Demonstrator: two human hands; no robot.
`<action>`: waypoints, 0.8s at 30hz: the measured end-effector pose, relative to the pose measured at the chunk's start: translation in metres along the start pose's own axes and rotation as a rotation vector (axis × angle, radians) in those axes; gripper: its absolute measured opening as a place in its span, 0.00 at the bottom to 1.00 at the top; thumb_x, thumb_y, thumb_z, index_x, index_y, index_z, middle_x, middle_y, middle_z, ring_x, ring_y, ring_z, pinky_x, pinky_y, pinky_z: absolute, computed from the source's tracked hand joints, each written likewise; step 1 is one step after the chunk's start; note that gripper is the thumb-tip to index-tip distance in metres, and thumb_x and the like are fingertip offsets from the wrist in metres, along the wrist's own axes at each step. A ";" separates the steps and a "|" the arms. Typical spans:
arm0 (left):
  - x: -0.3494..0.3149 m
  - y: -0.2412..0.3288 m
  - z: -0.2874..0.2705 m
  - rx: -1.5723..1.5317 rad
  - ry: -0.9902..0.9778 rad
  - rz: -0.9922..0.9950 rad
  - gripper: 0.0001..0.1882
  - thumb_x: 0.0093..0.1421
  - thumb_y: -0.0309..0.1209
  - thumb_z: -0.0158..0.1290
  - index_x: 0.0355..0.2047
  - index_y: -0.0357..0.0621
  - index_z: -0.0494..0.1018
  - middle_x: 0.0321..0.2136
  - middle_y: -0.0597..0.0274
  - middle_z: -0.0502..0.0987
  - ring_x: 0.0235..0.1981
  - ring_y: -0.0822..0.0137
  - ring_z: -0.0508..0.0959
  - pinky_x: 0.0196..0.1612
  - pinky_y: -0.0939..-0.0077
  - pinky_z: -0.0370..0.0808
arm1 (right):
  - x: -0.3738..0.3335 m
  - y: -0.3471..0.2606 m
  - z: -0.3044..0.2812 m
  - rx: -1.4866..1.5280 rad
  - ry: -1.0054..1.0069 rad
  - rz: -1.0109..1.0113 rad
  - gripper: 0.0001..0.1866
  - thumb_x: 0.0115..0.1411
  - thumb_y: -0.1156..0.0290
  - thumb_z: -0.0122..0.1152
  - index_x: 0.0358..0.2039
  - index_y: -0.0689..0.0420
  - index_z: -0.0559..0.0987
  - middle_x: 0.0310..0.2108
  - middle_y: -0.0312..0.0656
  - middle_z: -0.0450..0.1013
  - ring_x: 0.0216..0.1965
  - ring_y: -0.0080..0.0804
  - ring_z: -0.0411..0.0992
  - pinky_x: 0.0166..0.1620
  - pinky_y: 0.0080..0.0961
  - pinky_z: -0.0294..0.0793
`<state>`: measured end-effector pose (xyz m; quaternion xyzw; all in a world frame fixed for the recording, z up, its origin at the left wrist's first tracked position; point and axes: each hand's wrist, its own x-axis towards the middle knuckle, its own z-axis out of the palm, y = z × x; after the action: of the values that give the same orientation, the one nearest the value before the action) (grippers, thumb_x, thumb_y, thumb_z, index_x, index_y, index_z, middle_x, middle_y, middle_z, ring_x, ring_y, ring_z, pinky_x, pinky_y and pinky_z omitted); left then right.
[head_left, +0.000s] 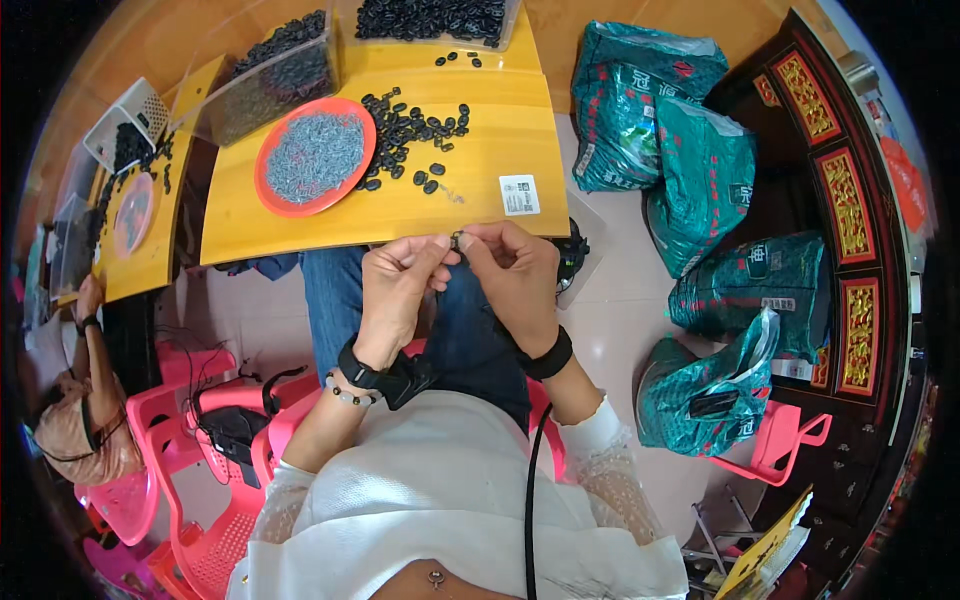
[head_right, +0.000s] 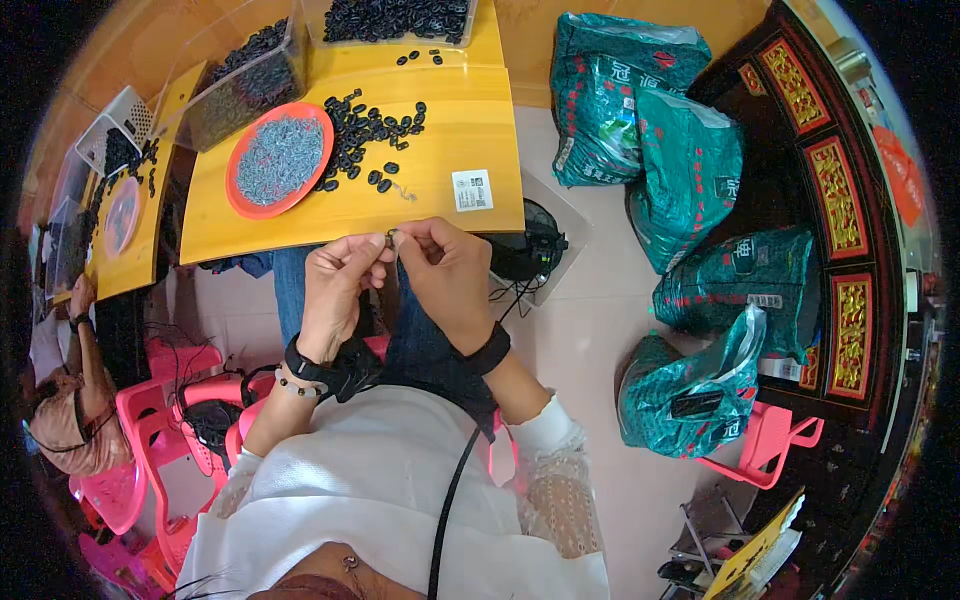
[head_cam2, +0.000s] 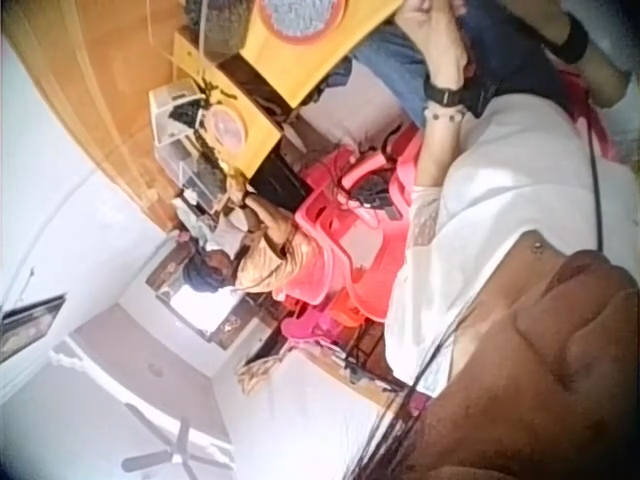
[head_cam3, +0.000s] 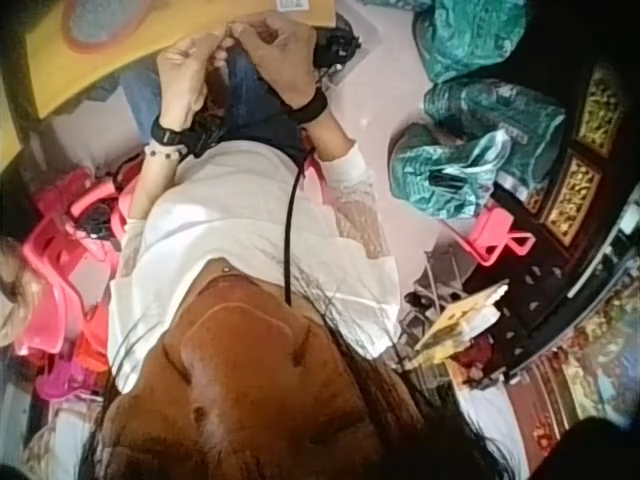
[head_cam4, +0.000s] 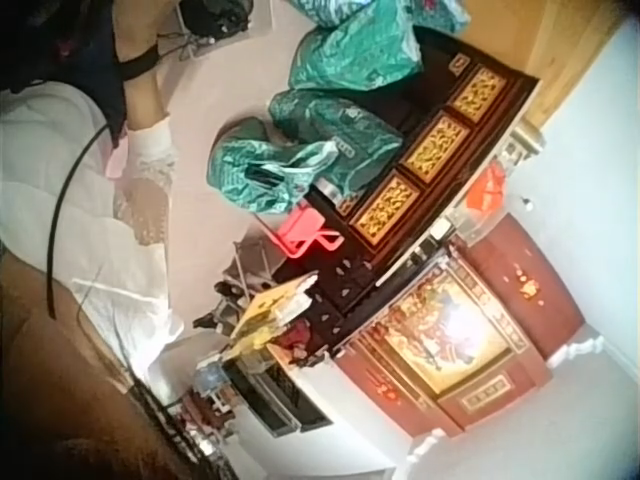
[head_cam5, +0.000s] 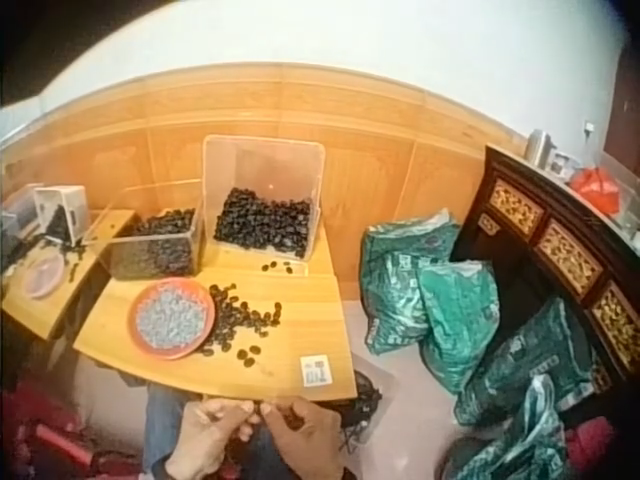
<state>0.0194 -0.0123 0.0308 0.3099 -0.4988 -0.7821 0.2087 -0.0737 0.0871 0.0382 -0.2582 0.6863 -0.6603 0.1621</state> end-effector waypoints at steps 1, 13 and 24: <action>-0.001 -0.001 0.000 0.011 -0.002 0.029 0.08 0.58 0.29 0.55 0.33 0.37 0.77 0.24 0.62 0.79 0.20 0.80 0.73 0.24 0.88 0.70 | -0.001 0.000 0.000 0.000 0.000 0.000 0.05 0.53 0.77 0.62 0.30 0.65 0.79 0.21 0.34 0.75 0.21 0.13 0.69 0.26 0.11 0.68; -0.002 -0.007 0.004 -0.077 -0.013 0.020 0.08 0.59 0.28 0.54 0.35 0.35 0.77 0.26 0.58 0.79 0.22 0.76 0.76 0.27 0.85 0.74 | 0.002 0.008 -0.002 0.053 -0.003 0.069 0.06 0.54 0.76 0.62 0.30 0.65 0.79 0.21 0.35 0.75 0.21 0.14 0.69 0.26 0.11 0.68; 0.000 -0.001 0.000 -0.128 -0.049 -0.049 0.14 0.64 0.33 0.47 0.34 0.33 0.76 0.27 0.55 0.79 0.20 0.74 0.76 0.26 0.84 0.75 | 0.003 0.013 -0.006 0.154 -0.025 0.108 0.06 0.54 0.75 0.62 0.32 0.64 0.80 0.22 0.35 0.75 0.20 0.14 0.69 0.25 0.11 0.69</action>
<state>0.0190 -0.0118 0.0298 0.2891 -0.4450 -0.8245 0.1966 -0.0816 0.0905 0.0265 -0.2157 0.6445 -0.6981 0.2254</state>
